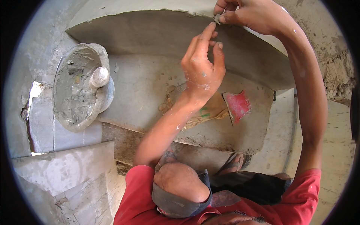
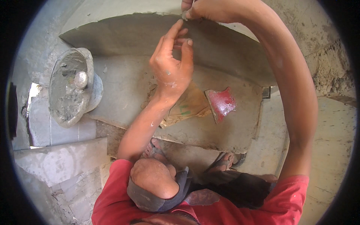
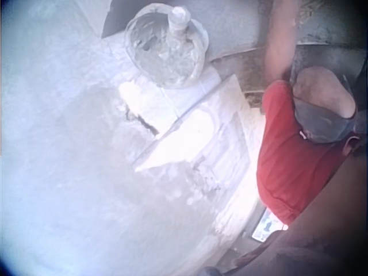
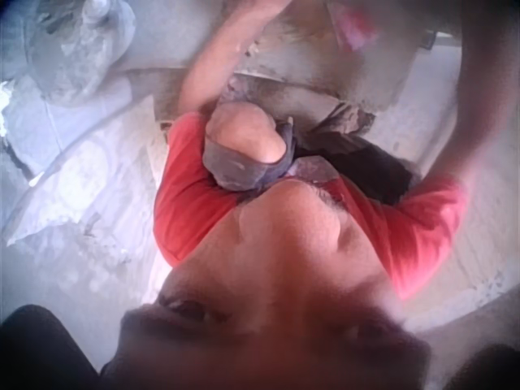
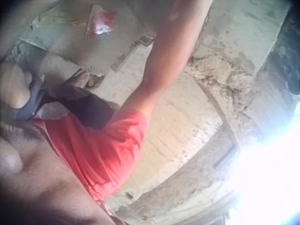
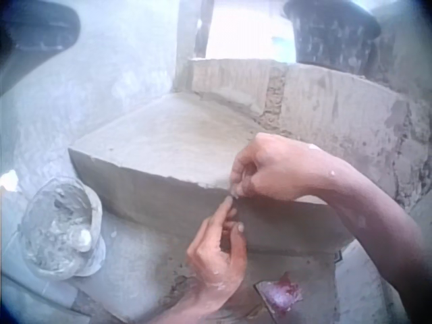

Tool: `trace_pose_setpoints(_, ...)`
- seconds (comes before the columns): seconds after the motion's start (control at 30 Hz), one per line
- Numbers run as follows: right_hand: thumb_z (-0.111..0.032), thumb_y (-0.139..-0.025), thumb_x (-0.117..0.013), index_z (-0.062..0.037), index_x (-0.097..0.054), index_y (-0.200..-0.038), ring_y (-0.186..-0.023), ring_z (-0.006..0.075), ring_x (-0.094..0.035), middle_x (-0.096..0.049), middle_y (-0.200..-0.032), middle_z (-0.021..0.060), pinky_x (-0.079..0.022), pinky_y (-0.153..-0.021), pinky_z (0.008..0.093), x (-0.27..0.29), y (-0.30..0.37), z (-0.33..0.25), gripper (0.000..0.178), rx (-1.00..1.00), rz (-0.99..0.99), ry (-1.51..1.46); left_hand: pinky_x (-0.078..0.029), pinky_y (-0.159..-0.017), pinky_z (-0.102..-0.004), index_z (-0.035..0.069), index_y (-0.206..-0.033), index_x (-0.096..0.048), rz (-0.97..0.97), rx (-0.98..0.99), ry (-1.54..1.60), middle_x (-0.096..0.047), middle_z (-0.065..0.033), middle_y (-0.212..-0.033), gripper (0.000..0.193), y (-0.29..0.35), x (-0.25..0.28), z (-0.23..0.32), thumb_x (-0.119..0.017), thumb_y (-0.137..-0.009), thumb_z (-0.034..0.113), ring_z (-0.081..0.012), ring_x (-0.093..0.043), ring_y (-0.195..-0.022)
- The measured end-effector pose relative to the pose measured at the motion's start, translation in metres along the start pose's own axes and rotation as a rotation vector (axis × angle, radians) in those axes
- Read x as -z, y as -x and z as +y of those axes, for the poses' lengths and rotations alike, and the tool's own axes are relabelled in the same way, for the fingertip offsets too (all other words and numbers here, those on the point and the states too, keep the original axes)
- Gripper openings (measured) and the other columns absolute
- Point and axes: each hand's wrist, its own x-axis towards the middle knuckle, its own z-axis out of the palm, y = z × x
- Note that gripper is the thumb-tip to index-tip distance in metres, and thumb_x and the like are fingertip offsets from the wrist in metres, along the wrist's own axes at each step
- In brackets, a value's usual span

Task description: The person applies and smooths wet plaster on a curved stair surface using a trowel and a red plastic float. They repeatedly dip the float in a bucket of water to clean it and continue smoothing the plastered area.

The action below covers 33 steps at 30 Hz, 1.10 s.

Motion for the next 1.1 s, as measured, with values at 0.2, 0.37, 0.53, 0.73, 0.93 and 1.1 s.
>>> trace_pose_setpoints(0.2, -0.016, -0.089, -0.076, -0.0013, -0.083, -0.104, -0.093, 0.0343, -0.078, -0.08, -0.095, 0.0203, -0.059, -0.086, 0.0419, -0.016, -0.009, 0.019, 0.022, 0.161, 0.199, 0.036, -0.06, -0.087, -0.0435, -0.004, -0.143, -0.065, -0.009, -0.11, -0.086, -0.073, -0.0194, -0.118, 0.052, 0.003, -0.005, -0.009, -0.068, -0.092, -0.007, -0.0355, -0.073, -0.102)
trace_pose_setpoints(0.37, -0.009, -0.089, -0.072, -0.0007, -0.084, -0.102, -0.097, 0.0352, -0.078, -0.08, -0.101, 0.0229, -0.059, -0.089, 0.0421, -0.026, 0.005, 0.015, 0.019, 0.121, 0.239, -0.033, -0.057, -0.088, -0.0455, -0.007, -0.147, -0.063, -0.029, -0.239, -0.163, -0.07, -0.0174, -0.119, 0.058, 0.003, -0.006, -0.017, -0.068, -0.089, -0.007, -0.0354, -0.068, -0.101)
trace_pose_setpoints(0.53, -0.005, -0.087, -0.074, 0.0004, -0.083, -0.108, -0.096, 0.0368, -0.076, -0.079, -0.105, 0.0222, -0.059, -0.088, 0.0433, -0.037, 0.023, 0.029, 0.023, 0.277, 0.379, 0.034, -0.055, -0.086, -0.045, -0.007, -0.147, -0.064, -0.031, -0.285, -0.218, -0.07, -0.0164, -0.118, 0.059, 0.004, -0.008, -0.022, -0.068, -0.088, -0.007, -0.0337, -0.066, -0.096)
trace_pose_setpoints(0.73, -0.006, -0.096, -0.073, -0.0019, -0.079, -0.122, -0.082, 0.0144, -0.062, -0.072, -0.094, 0.0058, -0.051, -0.075, 0.0315, -0.043, 0.041, 0.063, 0.026, 0.054, 0.592, -0.046, -0.056, -0.088, -0.0431, -0.004, -0.148, -0.064, -0.043, -0.271, -0.241, -0.07, -0.0161, -0.117, 0.059, 0.009, 0.008, -0.021, -0.069, -0.09, -0.005, -0.0323, -0.068, -0.097)
trace_pose_setpoints(0.93, -0.005, -0.098, -0.076, -0.0061, -0.079, -0.122, -0.091, 0.0195, -0.07, -0.075, -0.105, 0.0069, -0.056, -0.082, 0.0324, -0.084, 0.086, 0.089, 0.024, 0.222, 0.616, 0.008, -0.053, -0.092, -0.0428, 0.002, -0.146, -0.069, -0.092, -0.338, -0.321, -0.07, -0.0136, -0.122, 0.055, 0.007, 0.017, -0.015, -0.073, -0.091, 0.0, -0.0304, -0.064, -0.105)
trace_pose_setpoints(1.1, -0.005, -0.089, -0.083, -0.0093, -0.081, -0.118, -0.095, 0.0277, -0.072, -0.073, -0.106, 0.0085, -0.058, -0.081, 0.038, -0.1, 0.045, 0.094, 0.029, 0.525, 0.872, 0.222, -0.041, -0.104, -0.0445, 0.017, -0.131, -0.079, -0.048, -0.499, -0.613, -0.073, -0.0007, -0.123, 0.039, -0.044, 0.017, -0.014, -0.079, -0.092, 0.014, -0.0261, -0.058, -0.12)
